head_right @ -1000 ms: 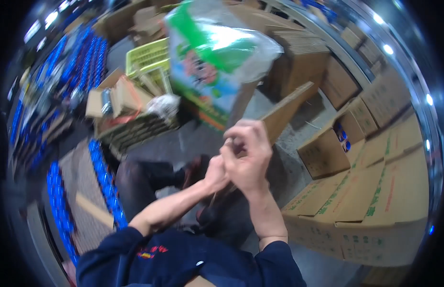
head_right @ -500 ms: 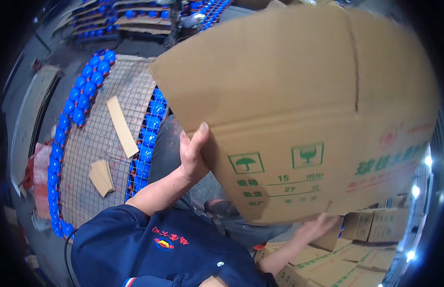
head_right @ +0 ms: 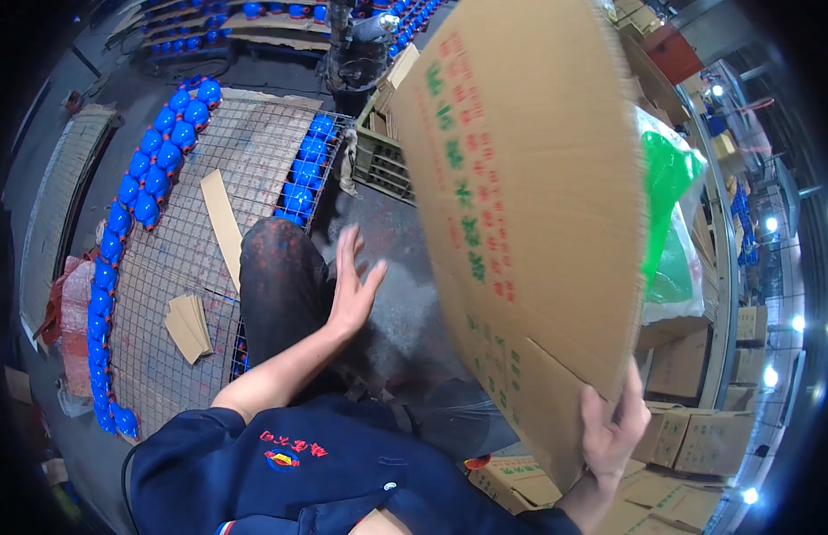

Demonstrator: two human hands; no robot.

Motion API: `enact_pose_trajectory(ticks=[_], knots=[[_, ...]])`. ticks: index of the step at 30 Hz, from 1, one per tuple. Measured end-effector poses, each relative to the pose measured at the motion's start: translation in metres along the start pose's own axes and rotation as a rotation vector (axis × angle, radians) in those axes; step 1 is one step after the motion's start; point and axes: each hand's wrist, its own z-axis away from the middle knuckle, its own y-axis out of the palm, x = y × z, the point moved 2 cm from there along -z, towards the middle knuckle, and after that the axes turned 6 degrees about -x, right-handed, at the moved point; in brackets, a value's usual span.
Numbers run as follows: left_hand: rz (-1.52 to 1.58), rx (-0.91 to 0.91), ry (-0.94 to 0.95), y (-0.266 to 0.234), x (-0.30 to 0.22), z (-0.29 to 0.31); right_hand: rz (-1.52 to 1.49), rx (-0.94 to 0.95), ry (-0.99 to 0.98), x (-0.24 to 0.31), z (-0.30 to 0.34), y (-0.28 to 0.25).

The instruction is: The person picks up blue objects and places them into a cardboard box with dividers, occasionally using a brush on one, and then folds and prepares a new cardboard box.

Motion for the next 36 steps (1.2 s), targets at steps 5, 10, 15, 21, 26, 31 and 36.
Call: enact_pose_trajectory(ticks=[5, 10, 15, 21, 26, 31, 36], knots=[[0.032, 0.035, 0.206, 0.007, -0.092, -0.054, 0.07, 0.252, -0.152, 0.0, -0.013, 0.036], [0.166, -0.041, -0.019, 0.043, -0.097, -0.082, -0.032, 0.409, -0.016, -0.015, 0.001, 0.147], [-0.028, -0.085, -0.052, 0.059, -0.059, -0.093, -0.201, 0.453, -0.002, -0.024, -0.008, 0.217], [0.231, -0.019, -0.031, 0.047, -0.037, -0.1, -0.198, 0.445, 0.069, -0.054, -0.027, 0.212], [-0.157, 0.037, 0.103, 0.019, -0.064, -0.093, -0.147, 0.313, 0.111, -0.082, -0.041, 0.196], [-0.154, 0.334, 0.114, -0.047, -0.102, -0.058, 0.083, 0.025, 0.038, -0.129, -0.095, 0.177], [-0.299, 0.357, 0.201, -0.04, -0.083, -0.006, 0.236, 0.011, 0.214, -0.159, -0.13, 0.205]])
